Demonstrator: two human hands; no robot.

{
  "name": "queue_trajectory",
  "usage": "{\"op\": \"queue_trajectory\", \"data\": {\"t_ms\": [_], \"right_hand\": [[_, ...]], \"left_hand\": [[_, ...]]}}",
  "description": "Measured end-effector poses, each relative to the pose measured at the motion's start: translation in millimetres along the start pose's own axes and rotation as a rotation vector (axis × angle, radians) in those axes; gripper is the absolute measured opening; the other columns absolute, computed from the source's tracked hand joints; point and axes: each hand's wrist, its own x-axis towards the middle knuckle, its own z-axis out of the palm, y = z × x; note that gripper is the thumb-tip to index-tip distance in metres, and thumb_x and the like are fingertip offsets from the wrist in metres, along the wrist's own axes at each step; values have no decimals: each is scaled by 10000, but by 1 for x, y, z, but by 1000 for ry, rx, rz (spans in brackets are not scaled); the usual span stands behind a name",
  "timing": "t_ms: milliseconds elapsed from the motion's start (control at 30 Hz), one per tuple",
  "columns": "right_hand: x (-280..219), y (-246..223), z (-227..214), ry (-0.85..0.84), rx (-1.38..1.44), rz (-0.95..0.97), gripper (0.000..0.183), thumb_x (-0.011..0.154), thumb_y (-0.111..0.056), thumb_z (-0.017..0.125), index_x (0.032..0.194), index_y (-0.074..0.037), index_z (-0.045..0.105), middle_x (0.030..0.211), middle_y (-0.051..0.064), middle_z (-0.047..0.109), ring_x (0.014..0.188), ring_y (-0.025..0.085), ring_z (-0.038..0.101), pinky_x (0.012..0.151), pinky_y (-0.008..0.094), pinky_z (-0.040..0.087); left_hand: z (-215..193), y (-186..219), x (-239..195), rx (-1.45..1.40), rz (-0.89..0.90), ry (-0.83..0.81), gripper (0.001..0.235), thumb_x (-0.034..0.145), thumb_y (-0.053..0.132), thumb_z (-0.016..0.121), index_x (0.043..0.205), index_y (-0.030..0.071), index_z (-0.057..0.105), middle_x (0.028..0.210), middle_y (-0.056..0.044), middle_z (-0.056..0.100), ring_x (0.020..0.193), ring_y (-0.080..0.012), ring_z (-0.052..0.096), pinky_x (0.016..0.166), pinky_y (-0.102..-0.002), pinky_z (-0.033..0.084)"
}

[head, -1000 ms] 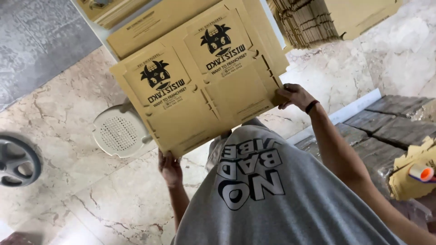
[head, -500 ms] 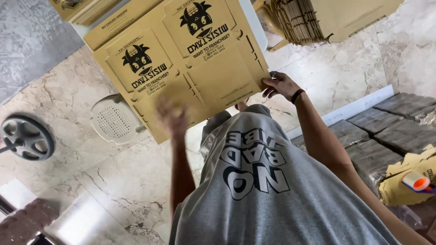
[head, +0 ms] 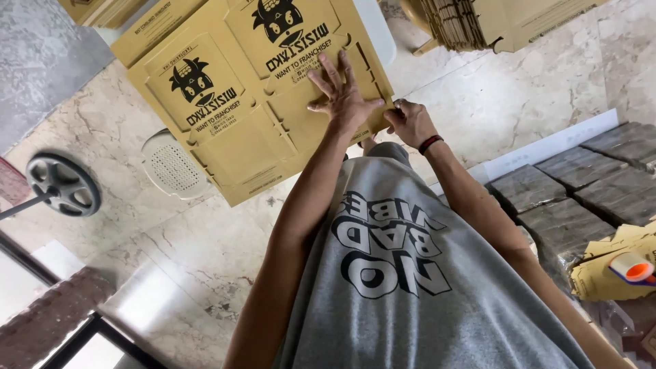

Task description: Punching out pre-cut shapes from cardboard sheets and stacking them in a factory setting.

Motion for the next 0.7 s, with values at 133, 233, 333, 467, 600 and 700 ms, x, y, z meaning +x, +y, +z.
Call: {"op": "queue_trajectory", "data": {"t_ms": [133, 233, 333, 467, 600, 700], "right_hand": [[3, 24, 18, 232, -396, -332, 273, 1023, -66, 594, 765, -33, 515, 626, 125, 572, 518, 293, 514, 497, 427, 404], [2, 23, 21, 274, -443, -362, 264, 1027, -86, 601, 783, -10, 535, 611, 151, 540, 499, 312, 509, 490, 441, 382], [1, -9, 6, 182, -17, -46, 206, 1021, -62, 610, 842, -21, 517, 731, 179, 583, 585, 286, 599, 509, 388, 468], [-15, -30, 14, 152, 795, 492, 308, 946, -149, 681, 1215, -43, 574, 1178, 239, 705, 943, 377, 742, 827, 442, 669], [-17, -22, 43, 328, 865, 396, 348, 982, -180, 652, 1283, -77, 511, 1018, 205, 691, 708, 353, 745, 651, 446, 687], [-16, -33, 51, 397, 720, 374, 296, 984, -214, 637, 1213, -104, 486, 1129, 211, 696, 836, 362, 763, 659, 466, 710]], "left_hand": [[11, 6, 1, -26, -16, 58, 1466, 787, 403, 920, 1586, 255, -300, 1583, -133, -468, 1435, -562, -387, 929, -963, 25], [10, 5, 0, -31, -14, 84, 1436, 834, 222, 913, 1577, 256, -316, 1572, -140, -485, 1424, -551, -412, 905, -970, -3], [3, 5, 3, 14, -13, 41, 1578, 809, 516, 1025, 1572, 222, -325, 1560, -171, -482, 1432, -579, -374, 912, -959, 64], [-30, 0, -12, 25, 18, -105, 1255, 926, 412, 839, 1646, 249, -175, 1603, -138, -410, 1502, -550, -263, 1002, -882, 240], [-15, -10, -12, 151, 126, -23, 1290, 877, 523, 899, 1672, 232, -74, 1626, -152, -339, 1531, -510, -186, 1031, -905, 170], [1, -15, -17, 246, 226, -21, 1452, 808, 700, 949, 1663, 175, -101, 1601, -218, -344, 1468, -591, -213, 998, -904, 195]]}}
